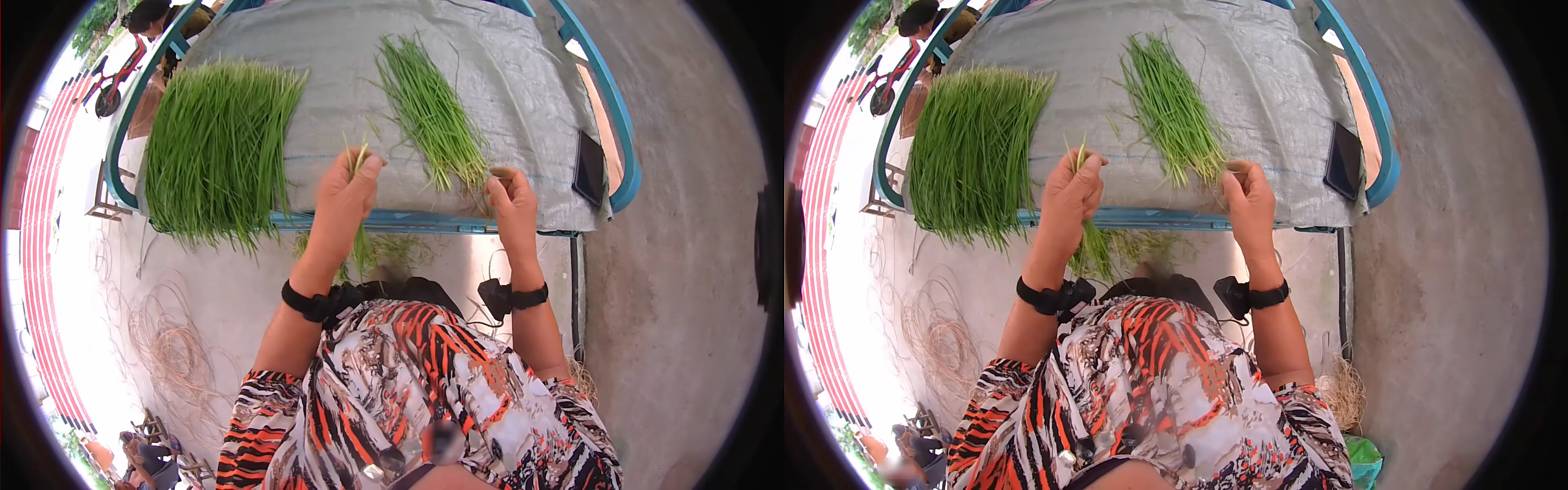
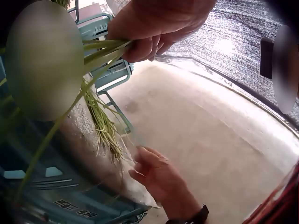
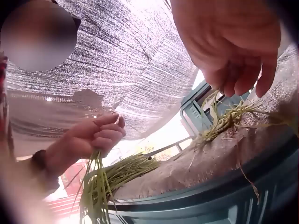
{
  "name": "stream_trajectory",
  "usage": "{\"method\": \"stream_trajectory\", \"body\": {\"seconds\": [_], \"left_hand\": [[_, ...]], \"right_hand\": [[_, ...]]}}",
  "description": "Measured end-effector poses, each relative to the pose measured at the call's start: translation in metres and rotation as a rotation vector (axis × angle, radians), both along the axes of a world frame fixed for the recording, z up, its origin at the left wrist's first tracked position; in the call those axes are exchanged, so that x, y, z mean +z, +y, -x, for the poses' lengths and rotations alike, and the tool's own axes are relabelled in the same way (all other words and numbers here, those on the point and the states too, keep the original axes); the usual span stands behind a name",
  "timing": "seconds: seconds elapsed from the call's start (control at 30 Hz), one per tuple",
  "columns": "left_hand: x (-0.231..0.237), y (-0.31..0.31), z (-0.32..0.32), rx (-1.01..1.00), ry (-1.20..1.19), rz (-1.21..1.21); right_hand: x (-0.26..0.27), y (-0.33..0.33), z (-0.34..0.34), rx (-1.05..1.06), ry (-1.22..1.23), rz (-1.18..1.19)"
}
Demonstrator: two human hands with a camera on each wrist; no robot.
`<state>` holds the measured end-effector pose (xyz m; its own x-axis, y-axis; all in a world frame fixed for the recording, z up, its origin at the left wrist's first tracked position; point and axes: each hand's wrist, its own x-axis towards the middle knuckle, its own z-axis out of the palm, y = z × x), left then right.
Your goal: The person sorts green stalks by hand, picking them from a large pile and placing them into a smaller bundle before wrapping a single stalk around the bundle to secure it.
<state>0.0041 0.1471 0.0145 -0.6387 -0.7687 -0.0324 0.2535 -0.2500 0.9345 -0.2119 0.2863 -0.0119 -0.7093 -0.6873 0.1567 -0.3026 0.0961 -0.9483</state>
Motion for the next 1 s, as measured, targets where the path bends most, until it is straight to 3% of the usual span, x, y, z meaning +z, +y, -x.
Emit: {"method": "stream_trajectory", "body": {"seconds": [0.13, 0.23, 0.33, 0.37, 0.57, 0.67, 0.83, 1.0], "left_hand": [[-0.007, 0.005, 0.012, -0.023, -0.178, 0.286], [-0.014, 0.009, 0.024, -0.087, -0.221, 0.385], [-0.029, 0.008, 0.039, -0.096, -0.231, 0.426], [-0.035, 0.005, 0.042, -0.092, -0.238, 0.451], [-0.013, -0.007, 0.055, -0.335, -0.292, -0.293], [-0.027, -0.012, 0.06, -0.431, -0.129, -0.378], [-0.029, -0.011, 0.059, -0.303, 0.013, -0.482], [-0.016, -0.015, 0.045, -0.329, 0.036, -0.453]], "right_hand": [[0.004, 0.007, 0.002, 0.153, -0.478, 0.132], [0.01, 0.005, -0.005, 0.221, -0.705, 0.122], [0.006, 0.006, -0.01, 0.334, -0.781, 0.087], [0.003, 0.005, -0.014, 0.355, -0.777, 0.079], [0.004, 0.001, -0.036, 0.371, -0.7, -0.003], [0.001, 0.002, -0.042, 0.359, -0.707, -0.028], [-0.008, 0.009, -0.045, 0.271, -0.7, -0.066], [-0.019, 0.028, -0.049, 0.267, -0.343, -0.206]]}}
